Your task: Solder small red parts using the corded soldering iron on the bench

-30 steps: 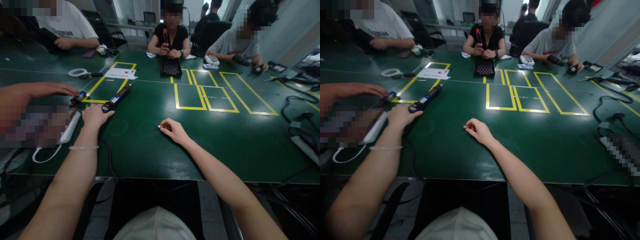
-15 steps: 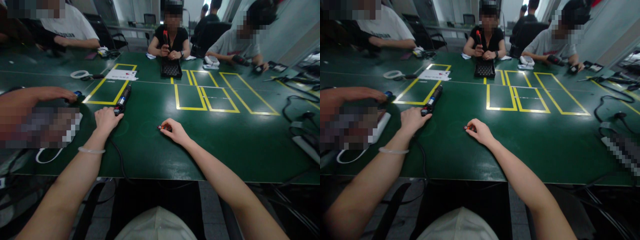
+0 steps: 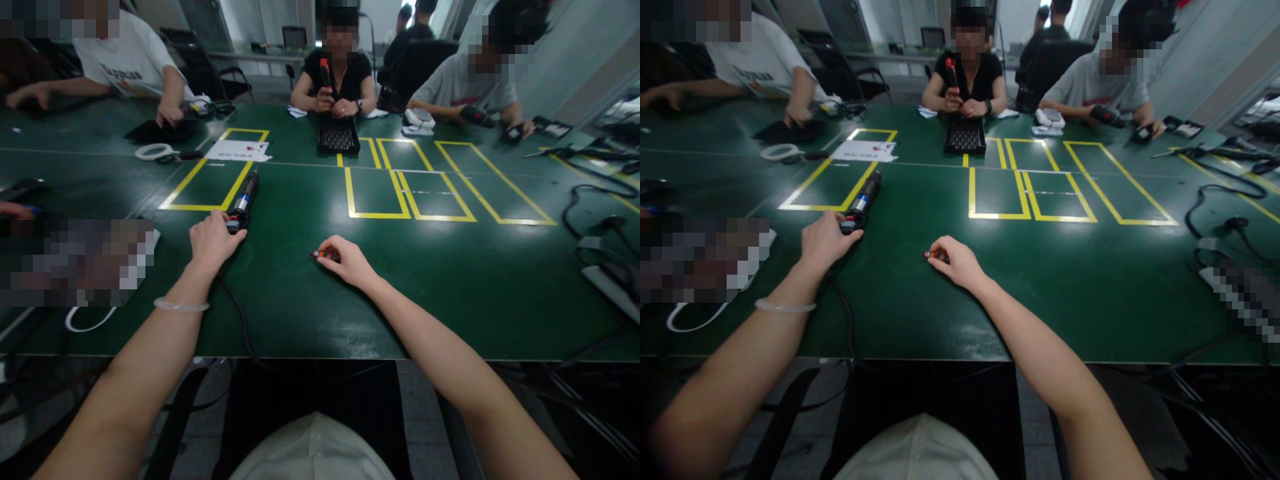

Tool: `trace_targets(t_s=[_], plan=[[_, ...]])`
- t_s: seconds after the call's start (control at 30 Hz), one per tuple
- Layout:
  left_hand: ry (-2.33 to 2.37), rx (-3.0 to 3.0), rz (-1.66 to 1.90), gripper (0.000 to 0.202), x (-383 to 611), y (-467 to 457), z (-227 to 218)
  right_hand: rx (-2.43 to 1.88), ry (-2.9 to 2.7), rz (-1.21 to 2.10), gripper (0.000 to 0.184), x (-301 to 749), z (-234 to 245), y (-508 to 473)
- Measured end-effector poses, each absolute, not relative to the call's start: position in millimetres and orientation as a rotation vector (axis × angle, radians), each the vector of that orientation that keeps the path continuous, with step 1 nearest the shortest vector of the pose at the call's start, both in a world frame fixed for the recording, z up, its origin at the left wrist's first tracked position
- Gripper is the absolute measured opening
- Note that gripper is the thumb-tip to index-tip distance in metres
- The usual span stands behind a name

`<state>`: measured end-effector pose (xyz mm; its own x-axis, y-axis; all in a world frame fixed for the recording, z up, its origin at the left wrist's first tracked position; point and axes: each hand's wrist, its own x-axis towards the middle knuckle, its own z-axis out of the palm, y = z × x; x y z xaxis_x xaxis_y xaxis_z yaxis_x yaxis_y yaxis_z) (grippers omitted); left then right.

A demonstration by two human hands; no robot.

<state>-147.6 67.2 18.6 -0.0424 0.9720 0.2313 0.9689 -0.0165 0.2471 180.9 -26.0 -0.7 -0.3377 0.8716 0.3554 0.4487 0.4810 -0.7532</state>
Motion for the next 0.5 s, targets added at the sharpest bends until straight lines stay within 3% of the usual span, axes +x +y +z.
trace_targets(t_s=[0.33, 0.5], plan=[[2.242, 2.366, 0.319, 0.050, -113, 51, 22, -1.095, -1.972, 0.678, 0.008, 181, -3, -25], [2.053, 2.540, 0.262, 0.045, -86, 38, 24, -1.094, -1.969, 0.641, 0.008, 180, -4, -23]])
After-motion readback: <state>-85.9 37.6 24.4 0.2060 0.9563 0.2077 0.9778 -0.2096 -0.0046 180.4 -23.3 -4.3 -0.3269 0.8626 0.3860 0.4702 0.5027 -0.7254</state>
